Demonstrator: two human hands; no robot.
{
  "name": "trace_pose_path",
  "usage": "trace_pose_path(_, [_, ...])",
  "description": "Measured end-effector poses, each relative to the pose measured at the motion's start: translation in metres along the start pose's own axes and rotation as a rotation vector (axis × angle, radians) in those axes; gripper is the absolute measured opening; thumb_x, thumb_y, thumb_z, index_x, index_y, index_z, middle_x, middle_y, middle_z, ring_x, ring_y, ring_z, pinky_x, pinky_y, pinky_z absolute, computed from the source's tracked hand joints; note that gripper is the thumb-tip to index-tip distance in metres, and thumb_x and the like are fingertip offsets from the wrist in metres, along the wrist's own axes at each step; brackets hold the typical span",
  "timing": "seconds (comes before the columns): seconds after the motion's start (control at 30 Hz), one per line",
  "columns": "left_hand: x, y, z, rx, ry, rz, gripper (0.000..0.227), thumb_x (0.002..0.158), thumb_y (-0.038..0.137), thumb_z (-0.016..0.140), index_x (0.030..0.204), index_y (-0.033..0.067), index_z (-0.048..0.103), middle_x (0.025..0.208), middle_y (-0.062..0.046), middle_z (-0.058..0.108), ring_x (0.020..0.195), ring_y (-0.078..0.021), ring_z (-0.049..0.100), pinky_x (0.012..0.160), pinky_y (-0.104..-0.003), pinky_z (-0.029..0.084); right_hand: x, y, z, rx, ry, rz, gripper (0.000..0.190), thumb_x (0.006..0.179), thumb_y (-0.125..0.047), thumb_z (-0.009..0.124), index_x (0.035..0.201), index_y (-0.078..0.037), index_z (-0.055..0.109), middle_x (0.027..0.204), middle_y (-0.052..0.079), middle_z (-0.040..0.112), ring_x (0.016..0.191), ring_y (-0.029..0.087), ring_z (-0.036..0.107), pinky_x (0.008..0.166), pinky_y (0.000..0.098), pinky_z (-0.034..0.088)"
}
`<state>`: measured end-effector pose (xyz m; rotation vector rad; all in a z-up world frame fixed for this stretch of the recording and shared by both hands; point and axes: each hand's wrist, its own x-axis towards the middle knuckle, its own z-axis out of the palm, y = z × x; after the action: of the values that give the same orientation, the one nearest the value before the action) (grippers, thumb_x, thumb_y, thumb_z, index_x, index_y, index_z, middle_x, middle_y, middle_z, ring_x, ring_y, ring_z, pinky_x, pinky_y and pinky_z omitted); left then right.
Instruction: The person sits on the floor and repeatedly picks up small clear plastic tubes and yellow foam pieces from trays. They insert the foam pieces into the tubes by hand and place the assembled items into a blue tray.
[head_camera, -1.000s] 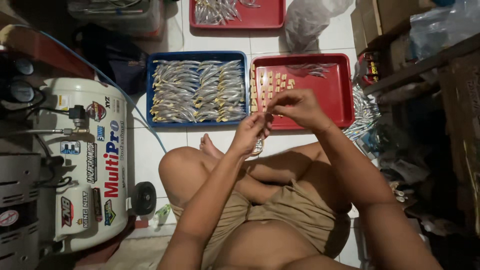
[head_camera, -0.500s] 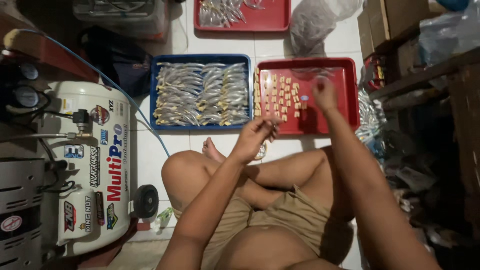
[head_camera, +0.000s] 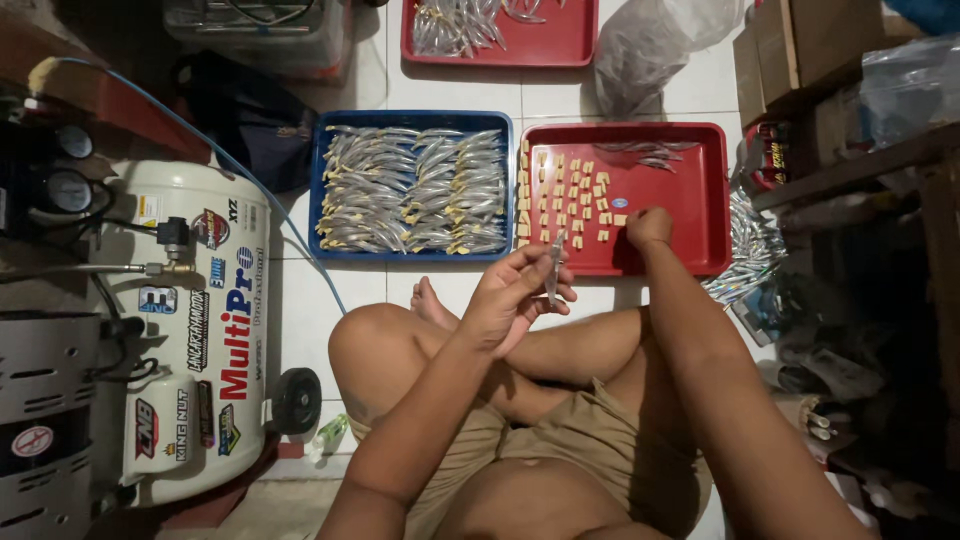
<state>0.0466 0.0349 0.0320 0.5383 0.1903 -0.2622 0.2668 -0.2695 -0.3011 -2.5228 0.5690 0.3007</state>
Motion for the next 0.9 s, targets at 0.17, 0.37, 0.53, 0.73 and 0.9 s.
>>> trace_pose_path(0.17, [-0.004, 0.000, 0.001, -0.002, 0.004, 0.000, 0.026, 0.101, 0.015, 0.067, 0.122, -0.0022, 0.064, 0.095, -0.024, 0.074, 0.078, -0.0301, 0.077, 0.064, -0.039, 0.068, 0.004, 0.004, 0.007, 0.041, 0.005, -0.052, 0.013, 0.089, -0.020, 0.073, 0.093, -0.009, 0.078, 0.092, 0.020, 0.076, 0.103, 0.038, 0.073, 0.084, 0.0489, 0.060])
trace_pose_path(0.37, [-0.008, 0.004, -0.009, 0.015, 0.032, -0.002, 0.030, 0.101, 0.017, 0.068, 0.123, -0.0026, 0.063, 0.095, -0.023, 0.074, 0.078, -0.0280, 0.077, 0.063, -0.038, 0.068, 0.034, 0.024, 0.029, 0.108, 0.033, -0.023, 0.008, 0.089, -0.023, 0.072, 0.092, -0.017, 0.077, 0.089, 0.012, 0.075, 0.097, 0.032, 0.073, 0.078, 0.0445, 0.061])
trace_pose_path(0.53, [-0.009, 0.002, -0.020, 0.022, 0.077, -0.021, 0.030, 0.101, 0.019, 0.067, 0.121, -0.0021, 0.063, 0.094, -0.020, 0.073, 0.077, -0.0258, 0.076, 0.062, -0.036, 0.067, 0.016, 0.012, 0.026, 0.380, -0.023, 0.053, 0.015, 0.083, -0.010, 0.076, 0.098, -0.008, 0.075, 0.084, 0.015, 0.073, 0.068, 0.028, 0.071, 0.053, 0.0389, 0.062])
trace_pose_path(0.73, [-0.012, 0.004, -0.032, 0.024, 0.097, -0.004, 0.032, 0.100, 0.020, 0.067, 0.123, -0.0024, 0.062, 0.095, -0.019, 0.072, 0.079, -0.0255, 0.076, 0.063, -0.035, 0.068, 0.001, 0.005, 0.016, 0.525, -0.032, 0.041, 0.019, 0.088, -0.016, 0.071, 0.098, 0.000, 0.077, 0.085, 0.023, 0.070, 0.065, 0.028, 0.069, 0.051, 0.0389, 0.063])
trace_pose_path(0.9, [-0.015, 0.007, -0.035, 0.020, 0.104, -0.001, 0.030, 0.101, 0.019, 0.067, 0.122, -0.0030, 0.062, 0.094, -0.020, 0.071, 0.079, -0.0261, 0.076, 0.063, -0.035, 0.068, -0.014, -0.005, 0.003, 0.557, -0.098, 0.048, 0.022, 0.077, 0.000, 0.083, 0.095, 0.003, 0.072, 0.086, 0.019, 0.069, 0.069, 0.021, 0.065, 0.054, 0.0280, 0.059])
